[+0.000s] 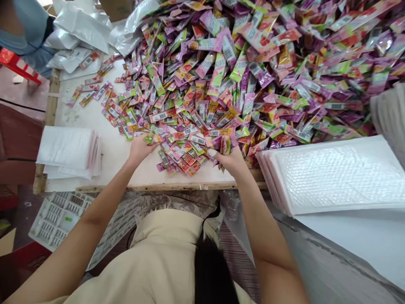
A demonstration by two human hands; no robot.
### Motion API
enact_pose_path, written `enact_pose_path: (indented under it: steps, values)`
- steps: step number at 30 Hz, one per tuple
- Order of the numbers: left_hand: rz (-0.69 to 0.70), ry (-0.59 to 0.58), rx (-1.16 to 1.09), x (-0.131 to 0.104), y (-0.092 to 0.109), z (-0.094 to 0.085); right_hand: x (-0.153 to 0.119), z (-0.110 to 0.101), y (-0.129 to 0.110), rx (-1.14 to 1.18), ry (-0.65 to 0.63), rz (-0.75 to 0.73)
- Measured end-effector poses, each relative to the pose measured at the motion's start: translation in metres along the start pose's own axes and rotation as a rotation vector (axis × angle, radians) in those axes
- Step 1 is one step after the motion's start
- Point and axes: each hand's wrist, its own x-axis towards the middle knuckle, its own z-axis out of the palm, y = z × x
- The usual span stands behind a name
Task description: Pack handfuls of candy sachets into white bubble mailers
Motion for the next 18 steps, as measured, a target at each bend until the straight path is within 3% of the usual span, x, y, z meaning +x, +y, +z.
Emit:
enact_pose_path:
  steps: [3,5,7,9,12,15,18]
  values:
    - [-0.001,-0.087,0.110,0.002,0.010,0.004,0.002,0.008,0.006,-0.147,-0.025,-0.042]
    - [0.009,-0.031,0.041,-0.004,0.008,-0.002,0.000,0.006,0.010,-0.315,0.009,-0.078]
    - [-0.035,0.038,-0.151,-0.013,0.001,-0.013,-0.002,0.002,0.012,-0.472,0.021,-0.091]
    - [-0.173,0.049,-0.417,-0.018,-0.006,-0.027,-0.002,0.002,0.010,-0.580,-0.030,-0.165]
    - [-0.339,0.005,-0.718,-0.017,-0.004,-0.040,0.011,0.020,-0.001,-0.688,-0.251,-0.380]
    - [-0.190,-0.087,-0.780,-0.018,0.013,-0.036,0.035,0.051,-0.013,-0.930,-0.490,-0.415]
    - [0.139,-0.331,-0.629,-0.036,0.031,-0.023,0.061,0.068,-0.014,-1.175,-0.538,-0.318]
